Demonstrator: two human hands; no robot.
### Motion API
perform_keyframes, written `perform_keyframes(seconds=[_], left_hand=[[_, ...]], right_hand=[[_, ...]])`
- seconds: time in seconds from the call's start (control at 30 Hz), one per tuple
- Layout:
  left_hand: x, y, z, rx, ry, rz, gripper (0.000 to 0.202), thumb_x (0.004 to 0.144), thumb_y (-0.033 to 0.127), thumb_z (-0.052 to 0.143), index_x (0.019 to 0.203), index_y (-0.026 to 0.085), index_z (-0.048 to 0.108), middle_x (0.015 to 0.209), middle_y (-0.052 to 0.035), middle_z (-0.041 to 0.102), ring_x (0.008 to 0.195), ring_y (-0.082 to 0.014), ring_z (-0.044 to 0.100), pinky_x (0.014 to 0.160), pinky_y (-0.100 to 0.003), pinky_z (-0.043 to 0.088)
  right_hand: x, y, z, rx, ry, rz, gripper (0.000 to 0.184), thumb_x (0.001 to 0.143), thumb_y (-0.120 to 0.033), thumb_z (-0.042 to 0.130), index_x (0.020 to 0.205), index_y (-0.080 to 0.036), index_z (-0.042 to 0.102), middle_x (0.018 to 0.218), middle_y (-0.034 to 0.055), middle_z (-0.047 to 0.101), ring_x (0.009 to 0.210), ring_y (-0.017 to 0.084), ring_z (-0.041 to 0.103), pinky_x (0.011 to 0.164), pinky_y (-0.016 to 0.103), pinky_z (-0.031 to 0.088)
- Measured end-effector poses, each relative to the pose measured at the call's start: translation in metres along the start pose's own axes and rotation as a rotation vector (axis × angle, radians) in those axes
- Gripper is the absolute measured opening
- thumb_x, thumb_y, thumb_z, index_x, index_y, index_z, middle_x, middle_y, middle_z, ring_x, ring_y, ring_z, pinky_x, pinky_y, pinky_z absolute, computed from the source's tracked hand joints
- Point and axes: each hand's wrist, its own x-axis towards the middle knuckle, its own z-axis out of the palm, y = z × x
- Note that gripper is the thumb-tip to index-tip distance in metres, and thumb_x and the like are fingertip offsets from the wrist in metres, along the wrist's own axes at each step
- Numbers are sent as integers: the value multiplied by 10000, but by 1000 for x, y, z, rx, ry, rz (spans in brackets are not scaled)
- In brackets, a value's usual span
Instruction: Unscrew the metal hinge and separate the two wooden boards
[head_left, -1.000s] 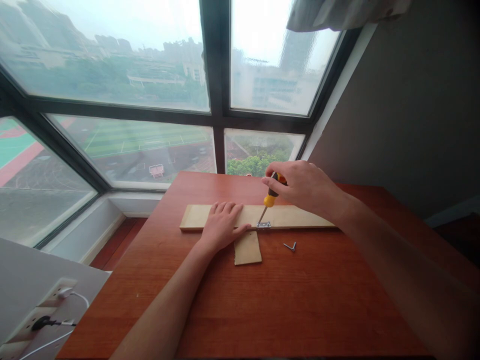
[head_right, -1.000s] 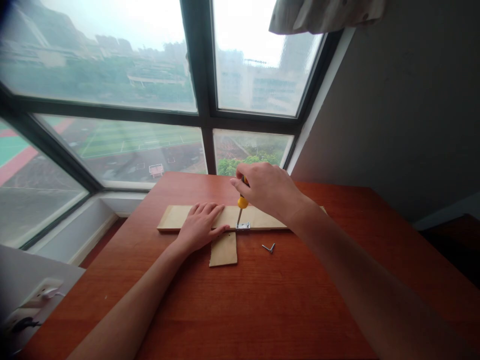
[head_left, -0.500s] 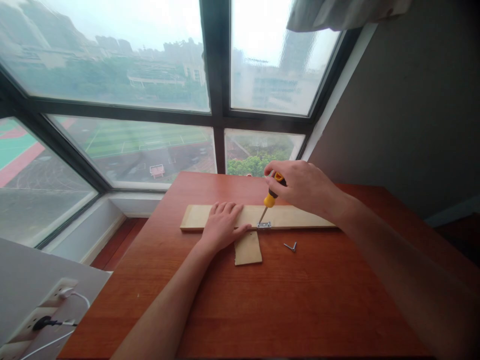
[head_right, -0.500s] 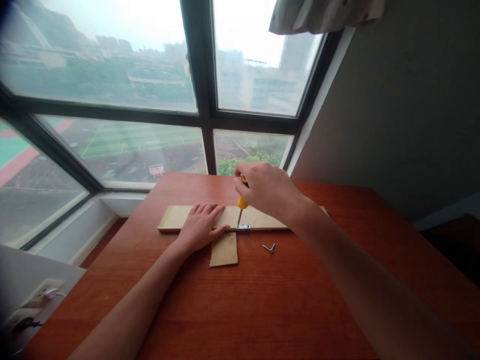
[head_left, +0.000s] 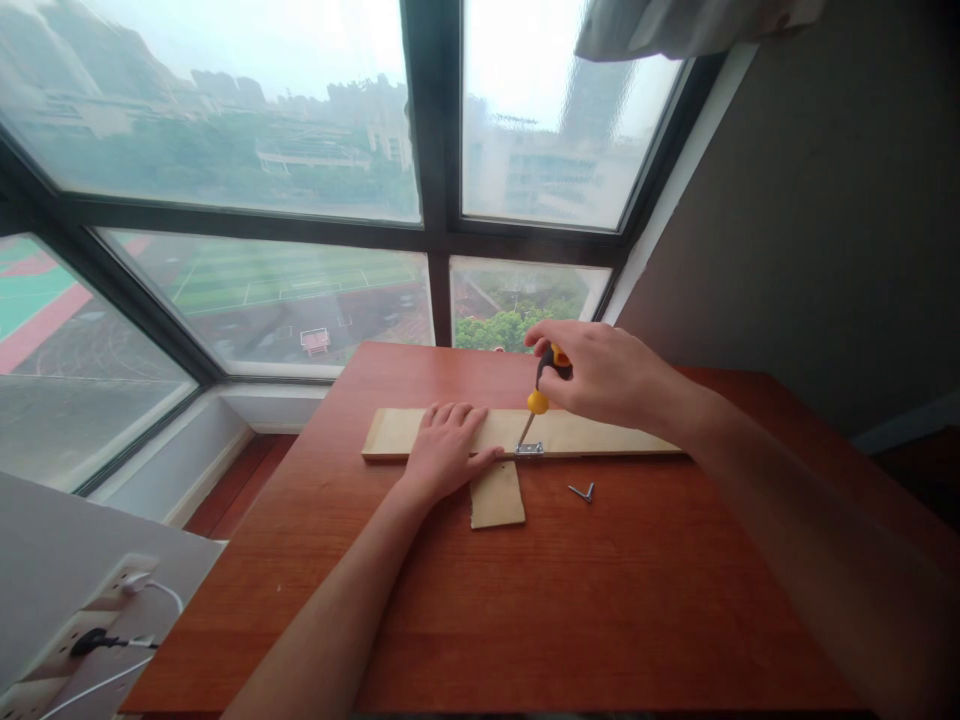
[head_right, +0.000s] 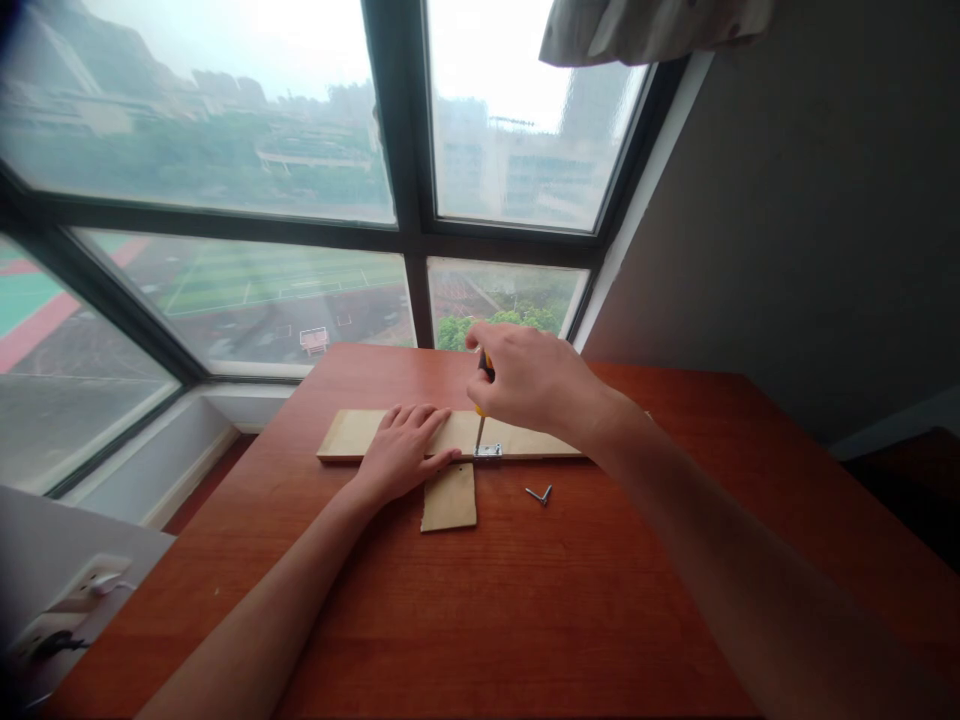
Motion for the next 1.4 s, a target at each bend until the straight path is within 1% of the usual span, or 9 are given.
perform_keyframes(seconds=[0.13,0.27,0.43,0.53,0.63,0.9,1.1,1.3,1.4], left_hand=[[0,1,-1,-9,-2,-5,555,888,595,523,1321,246,533,1279,-107,586,1208,-300,488,1088,-462,294],[0,1,-2,-6,-2,-11,551,889,595,520,1322,255,533,1290,-104,583,1211,-300,487,1097,-466,286],[0,0,-1,0,3,-2,559,890,605,513,1319,246,534,1280,-106,585,1205,-300,492,1098,-462,290],[0,0,-1,5,3,-2,555,893,604,508,1316,246,534,1282,-109,584,1208,-302,490,1093,-463,293],[0,0,-2,10,0,2,554,896,600,506,1314,238,533,1282,-112,583,1210,-304,488,1089,-464,297],[0,0,1,2,1,-11,561,889,605,514,1326,255,524,1279,-106,584,1214,-301,488,1107,-465,278],[0,0,-2,-3,-3,-1,548,891,592,521,1315,244,532,1280,-104,583,1211,-296,489,1094,-453,293],[1,0,-1,12,-1,0,553,889,597,520,1315,245,533,1263,-101,593,1194,-296,500,1093,-454,292],[1,1,-1,18,2,-1,546,890,599,519,1311,252,535,1261,-99,595,1193,-300,503,1098,-464,284]], right_hand=[[-1,-1,-1,-17,1,-3,341,837,-289,534,1166,-238,609,1154,44,693,889,212,644,698,314,420],[1,-3,0,-120,28,84,318,925,-487,445,998,-252,646,880,45,708,746,214,628,609,316,378],[0,-1,1,-36,16,-11,217,857,-278,516,1043,-237,620,1036,35,704,815,192,627,645,302,388],[-1,-2,0,-25,19,-25,268,862,-362,537,1088,-240,615,1069,34,696,811,197,620,626,309,377],[1,-3,0,-63,29,23,316,926,-493,449,944,-250,651,884,22,699,743,199,603,583,315,340],[1,-1,3,42,28,-53,284,821,-238,527,1093,-219,603,1047,38,697,844,189,619,659,298,395],[3,-3,3,-99,69,52,290,914,-485,462,928,-248,630,844,23,684,710,193,584,566,305,314],[1,-2,5,-7,63,25,273,845,-283,523,1103,-241,600,986,22,706,795,189,612,605,298,351],[1,-3,4,-27,62,34,299,854,-356,540,1125,-238,589,968,23,701,761,191,603,589,303,339]])
